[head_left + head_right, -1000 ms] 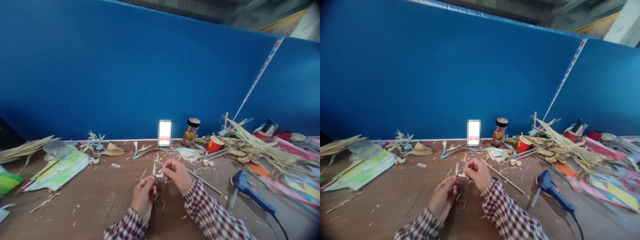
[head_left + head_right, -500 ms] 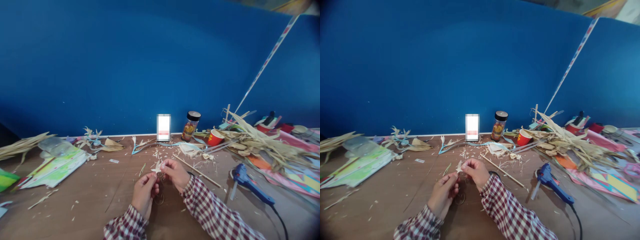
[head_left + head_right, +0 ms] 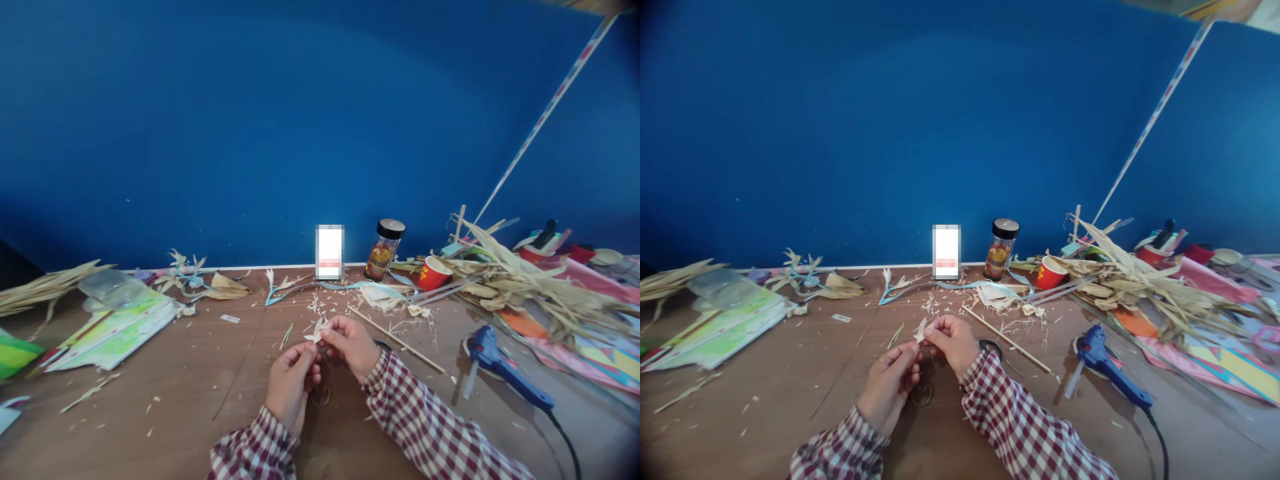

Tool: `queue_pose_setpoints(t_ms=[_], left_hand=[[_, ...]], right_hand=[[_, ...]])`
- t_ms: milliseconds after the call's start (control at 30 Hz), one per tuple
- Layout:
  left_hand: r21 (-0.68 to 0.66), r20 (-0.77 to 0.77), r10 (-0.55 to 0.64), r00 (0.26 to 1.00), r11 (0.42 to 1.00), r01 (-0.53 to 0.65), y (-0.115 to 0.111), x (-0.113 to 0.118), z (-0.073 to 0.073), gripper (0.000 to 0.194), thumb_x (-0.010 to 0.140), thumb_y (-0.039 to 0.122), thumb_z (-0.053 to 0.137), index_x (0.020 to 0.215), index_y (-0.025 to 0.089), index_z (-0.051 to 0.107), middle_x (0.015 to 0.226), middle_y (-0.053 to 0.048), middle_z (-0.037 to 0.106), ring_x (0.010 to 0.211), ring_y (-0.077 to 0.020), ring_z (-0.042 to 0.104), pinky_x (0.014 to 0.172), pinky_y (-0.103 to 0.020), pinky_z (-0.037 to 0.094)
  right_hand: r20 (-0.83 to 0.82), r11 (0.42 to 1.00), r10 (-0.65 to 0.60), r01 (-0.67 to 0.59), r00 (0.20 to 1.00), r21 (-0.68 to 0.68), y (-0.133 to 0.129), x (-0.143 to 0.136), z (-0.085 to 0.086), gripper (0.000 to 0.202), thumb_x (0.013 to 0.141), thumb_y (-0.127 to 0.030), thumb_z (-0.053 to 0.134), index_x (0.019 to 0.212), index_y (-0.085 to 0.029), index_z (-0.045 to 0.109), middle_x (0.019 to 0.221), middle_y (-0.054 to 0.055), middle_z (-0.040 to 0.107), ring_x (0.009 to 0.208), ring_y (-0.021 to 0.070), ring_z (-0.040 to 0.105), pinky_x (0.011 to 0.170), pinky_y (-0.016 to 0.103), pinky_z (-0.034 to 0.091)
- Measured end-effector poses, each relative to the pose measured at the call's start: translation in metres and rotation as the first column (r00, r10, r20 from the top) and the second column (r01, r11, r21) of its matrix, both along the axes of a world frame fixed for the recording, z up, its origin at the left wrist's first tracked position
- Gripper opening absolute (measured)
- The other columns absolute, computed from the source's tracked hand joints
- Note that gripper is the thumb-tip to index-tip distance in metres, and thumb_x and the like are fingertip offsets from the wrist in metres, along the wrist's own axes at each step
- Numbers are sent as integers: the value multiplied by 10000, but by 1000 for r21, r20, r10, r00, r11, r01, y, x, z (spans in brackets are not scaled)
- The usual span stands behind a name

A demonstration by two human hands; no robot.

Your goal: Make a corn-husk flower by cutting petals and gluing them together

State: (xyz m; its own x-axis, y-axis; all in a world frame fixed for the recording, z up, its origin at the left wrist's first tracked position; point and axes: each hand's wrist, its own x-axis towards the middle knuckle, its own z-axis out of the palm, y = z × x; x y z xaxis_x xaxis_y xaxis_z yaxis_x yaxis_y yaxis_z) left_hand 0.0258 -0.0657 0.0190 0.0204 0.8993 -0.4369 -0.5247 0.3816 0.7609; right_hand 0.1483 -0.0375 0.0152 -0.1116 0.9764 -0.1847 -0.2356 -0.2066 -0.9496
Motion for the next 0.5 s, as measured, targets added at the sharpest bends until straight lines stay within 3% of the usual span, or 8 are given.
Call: queue_pose_setpoints(t_ms=[500], left_hand=[[9, -17, -10, 1000, 1000, 10, 0, 0, 0, 278, 527, 285, 746, 718, 127, 621, 558, 12, 602, 398, -31, 474, 355, -124, 404]], right_hand=[[60, 996, -65, 61, 996, 63, 0, -2, 3, 242, 641, -358, 662, 693, -148, 554, 622, -23, 588, 495, 69, 482, 454, 186, 364]])
